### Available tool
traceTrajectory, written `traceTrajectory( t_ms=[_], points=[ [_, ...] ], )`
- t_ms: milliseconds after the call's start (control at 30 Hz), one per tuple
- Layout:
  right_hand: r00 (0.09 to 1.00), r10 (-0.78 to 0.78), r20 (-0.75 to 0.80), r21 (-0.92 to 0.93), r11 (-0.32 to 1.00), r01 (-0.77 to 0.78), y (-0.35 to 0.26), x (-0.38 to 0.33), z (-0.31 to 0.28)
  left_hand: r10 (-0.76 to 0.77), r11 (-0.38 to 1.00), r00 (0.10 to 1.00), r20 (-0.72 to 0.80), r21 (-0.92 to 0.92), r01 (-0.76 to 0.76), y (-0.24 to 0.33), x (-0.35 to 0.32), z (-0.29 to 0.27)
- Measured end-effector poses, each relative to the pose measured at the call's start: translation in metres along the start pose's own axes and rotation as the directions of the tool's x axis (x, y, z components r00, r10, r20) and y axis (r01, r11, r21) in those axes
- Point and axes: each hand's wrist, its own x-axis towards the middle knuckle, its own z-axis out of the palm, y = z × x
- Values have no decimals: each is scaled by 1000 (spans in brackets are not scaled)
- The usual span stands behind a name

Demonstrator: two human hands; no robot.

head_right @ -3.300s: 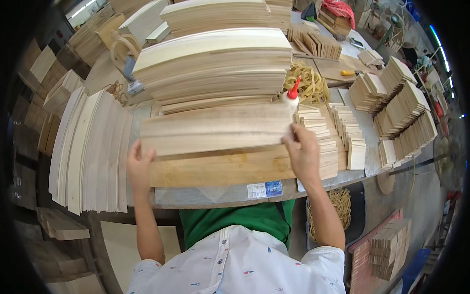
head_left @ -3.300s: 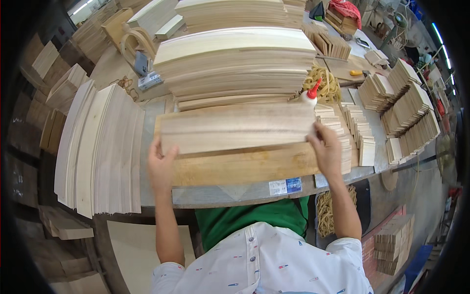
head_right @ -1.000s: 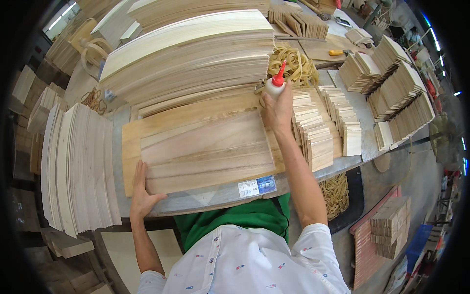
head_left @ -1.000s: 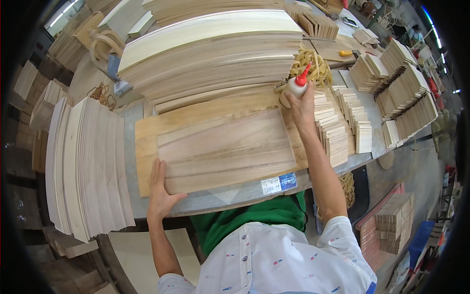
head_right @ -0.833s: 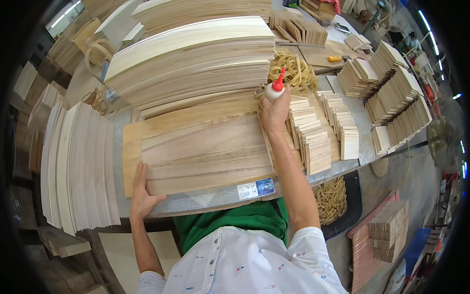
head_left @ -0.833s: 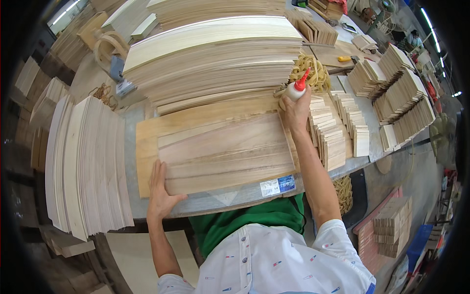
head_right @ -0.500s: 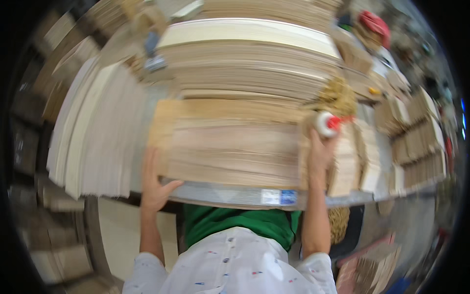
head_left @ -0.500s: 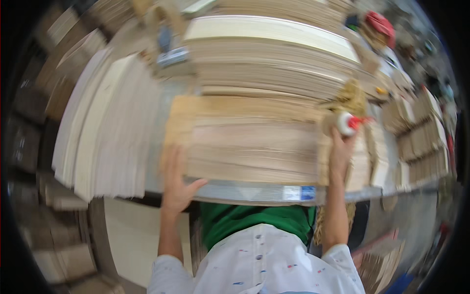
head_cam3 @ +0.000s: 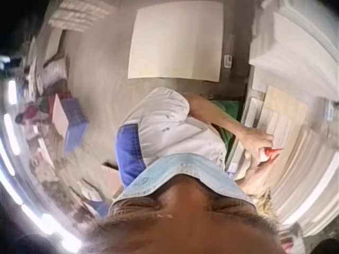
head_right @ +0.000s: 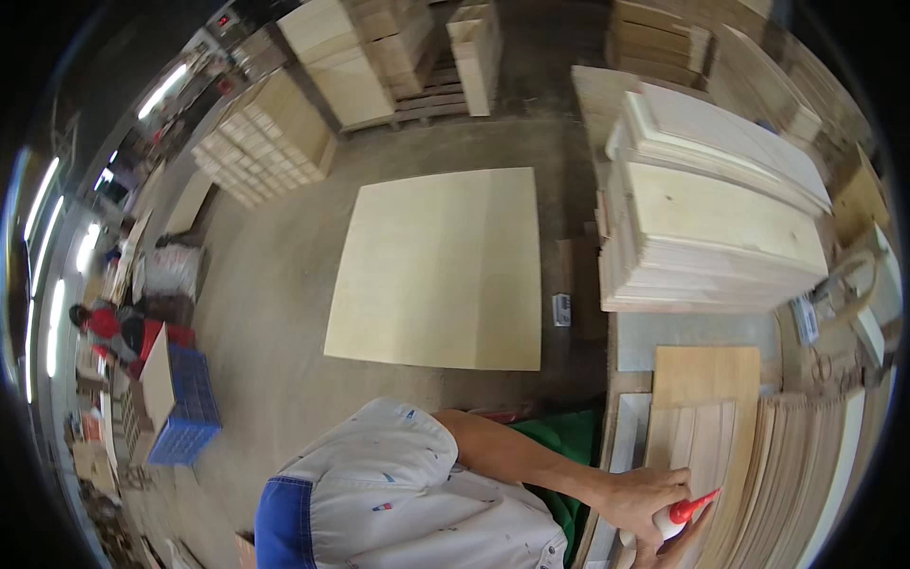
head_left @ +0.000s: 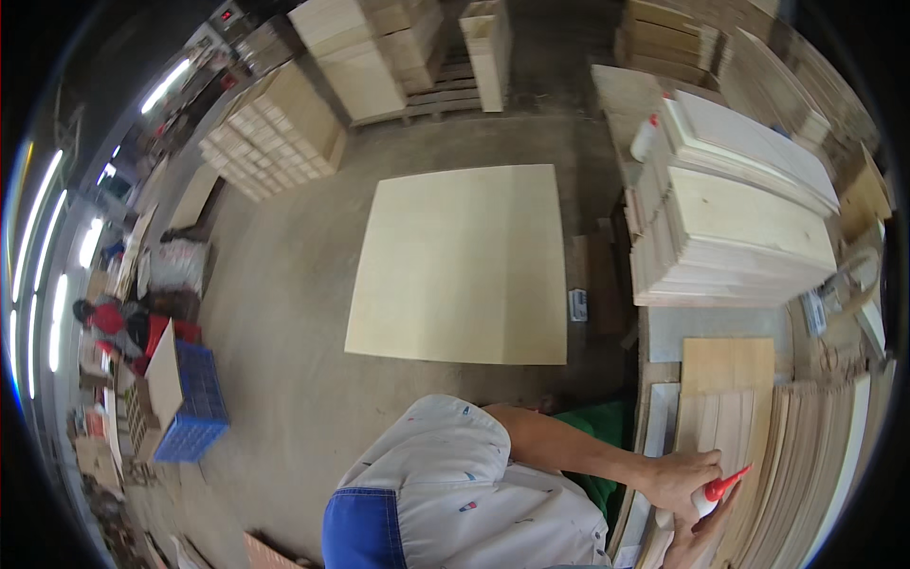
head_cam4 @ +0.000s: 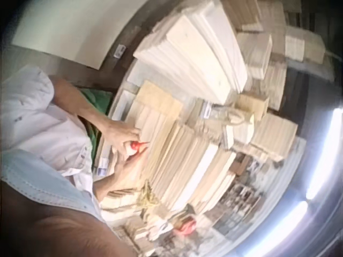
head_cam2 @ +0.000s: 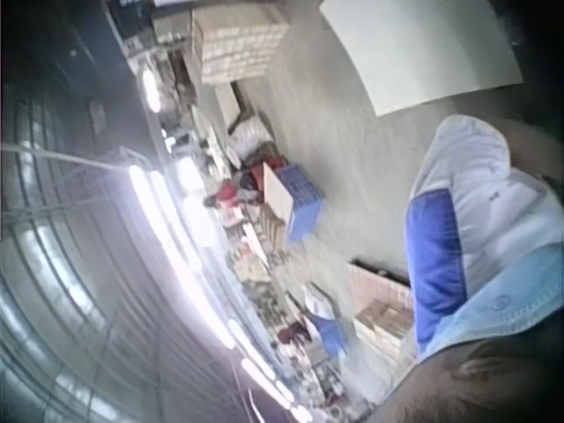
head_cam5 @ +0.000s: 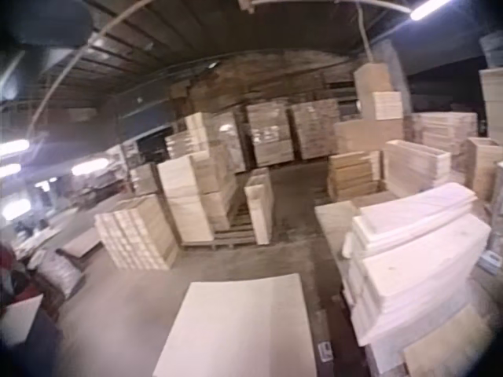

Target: Glue and assemble small wooden pieces into a rectangular box structure.

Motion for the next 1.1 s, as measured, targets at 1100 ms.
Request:
traceTrajectory(
  t_ms=[1100],
  points=[
    [538, 492, -685, 728, 502, 468, 35, -45, -58, 124, 674, 751, 649, 500, -543, -41, 69, -23]
  ],
)
